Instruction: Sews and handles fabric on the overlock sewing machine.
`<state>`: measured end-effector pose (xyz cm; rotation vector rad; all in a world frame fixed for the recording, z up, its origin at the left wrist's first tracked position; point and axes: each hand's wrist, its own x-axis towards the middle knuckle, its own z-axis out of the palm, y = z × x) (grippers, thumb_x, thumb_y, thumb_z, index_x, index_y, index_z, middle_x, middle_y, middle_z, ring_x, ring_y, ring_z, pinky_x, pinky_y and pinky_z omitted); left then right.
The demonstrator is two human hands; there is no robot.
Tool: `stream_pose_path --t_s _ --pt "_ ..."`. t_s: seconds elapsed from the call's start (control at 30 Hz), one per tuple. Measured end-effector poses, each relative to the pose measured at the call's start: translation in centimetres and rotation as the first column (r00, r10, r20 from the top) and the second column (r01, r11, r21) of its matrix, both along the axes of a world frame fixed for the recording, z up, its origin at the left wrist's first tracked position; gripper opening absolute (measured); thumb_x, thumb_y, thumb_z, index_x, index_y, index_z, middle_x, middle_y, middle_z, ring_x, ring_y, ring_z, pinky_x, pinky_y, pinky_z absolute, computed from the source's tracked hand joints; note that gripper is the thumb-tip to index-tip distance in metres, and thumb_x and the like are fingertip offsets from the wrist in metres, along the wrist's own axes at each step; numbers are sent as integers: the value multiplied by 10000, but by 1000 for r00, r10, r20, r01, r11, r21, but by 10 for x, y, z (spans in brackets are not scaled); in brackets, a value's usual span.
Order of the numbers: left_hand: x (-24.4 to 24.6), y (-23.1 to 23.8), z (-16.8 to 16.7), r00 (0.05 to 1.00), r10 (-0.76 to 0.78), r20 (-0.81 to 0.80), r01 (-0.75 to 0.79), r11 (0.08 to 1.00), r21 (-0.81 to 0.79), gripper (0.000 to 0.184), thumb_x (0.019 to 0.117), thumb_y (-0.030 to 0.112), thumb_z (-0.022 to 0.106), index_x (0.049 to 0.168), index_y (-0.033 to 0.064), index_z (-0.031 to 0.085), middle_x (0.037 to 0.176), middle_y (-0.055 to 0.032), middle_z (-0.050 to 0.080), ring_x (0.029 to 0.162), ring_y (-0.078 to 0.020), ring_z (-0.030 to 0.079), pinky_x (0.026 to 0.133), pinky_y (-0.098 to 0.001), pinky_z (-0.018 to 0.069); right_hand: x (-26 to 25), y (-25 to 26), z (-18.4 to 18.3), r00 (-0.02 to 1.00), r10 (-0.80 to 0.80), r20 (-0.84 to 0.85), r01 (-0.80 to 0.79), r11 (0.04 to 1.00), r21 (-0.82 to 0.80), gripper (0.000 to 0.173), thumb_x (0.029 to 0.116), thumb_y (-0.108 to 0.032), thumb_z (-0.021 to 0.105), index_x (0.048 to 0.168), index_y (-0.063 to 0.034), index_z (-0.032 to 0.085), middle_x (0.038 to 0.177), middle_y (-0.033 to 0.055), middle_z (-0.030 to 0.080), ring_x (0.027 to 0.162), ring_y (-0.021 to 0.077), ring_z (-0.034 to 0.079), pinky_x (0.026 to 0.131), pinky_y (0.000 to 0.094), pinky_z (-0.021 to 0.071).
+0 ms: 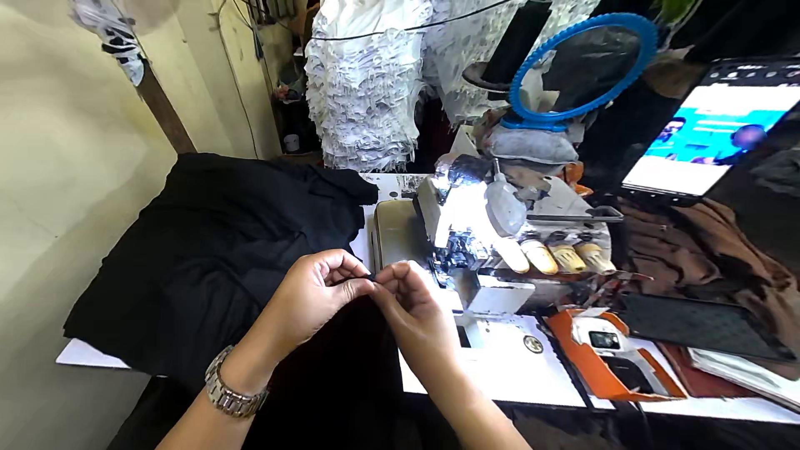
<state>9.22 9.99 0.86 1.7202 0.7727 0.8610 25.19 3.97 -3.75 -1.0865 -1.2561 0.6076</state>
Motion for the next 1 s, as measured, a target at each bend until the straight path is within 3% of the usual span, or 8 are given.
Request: stream_pose_path --t_s 0.17,0.27,0.47,0.53,0.63,0.77,0.87,1.0 --pt "0 1 18 992 120 -26 -112 969 221 24 942 78 710 940 96 726 768 35 677 644 -18 603 593 -144 504 9 -30 -38 945 58 321 -28 995 -97 236 949 -293 689 975 -66 746 1088 79 687 1026 109 654 873 260 561" --pt "3 8 29 992 119 35 -124 954 272 52 950 47 684 957 97 696 772 41 644 635 -3 560 569 -119 456 18 -65 -61 915 238 325 -121 932 -342 197 941 -184 677 948 -7 764 959 140 735 928 243 716 842 458 576" --pt "39 13 30 996 90 28 -94 949 302 127 900 7 736 964 95 671 800 16 641 629 -27 562 545 -133 460 73 -113 -45 910 412 56 -353 837 -418 170 960 -117 671 934 30 753 884 69 738 855 41 693 822 266 574" --pt "58 19 14 995 100 -18 -88 936 341 117 905 17 737 969 85 666 816 -2 657 636 -52 583 548 -168 481 86 -124 -45 880 475 13 -425 799 -424 222 986 -138 653 933 62 735 911 100 723 884 63 680 838 274 562" --pt "88 31 -29 959 164 -229 -50 899 434 48 949 135 716 963 91 701 900 -17 686 796 -108 653 722 -309 563 88 -134 -73 908 419 -3 -354 764 -539 261 1010 -171 619 967 59 735 939 126 722 911 128 689 864 343 559" --pt "116 41 -60 854 281 -438 -28 866 500 160 923 282 758 944 124 766 1114 -90 674 1100 -305 614 926 -585 461 84 -137 -97 943 316 -108 -319 757 -570 226 1011 -141 604 985 51 720 917 88 709 874 91 675 836 319 557" --pt "133 45 -45 793 330 -512 -35 864 503 152 901 166 753 968 30 744 1192 -197 636 1125 -410 590 914 -628 455 80 -129 -92 965 242 -98 -258 819 -512 207 1006 -131 610 963 27 737 891 62 719 861 48 676 829 268 557" --pt "150 57 -39 762 349 -545 -60 876 478 188 910 136 727 1063 29 743 1260 -191 645 1185 -391 587 981 -630 412 76 -117 -86 971 223 -90 -238 849 -472 220 1004 -140 613 944 26 744 869 63 715 856 48 663 826 251 537"
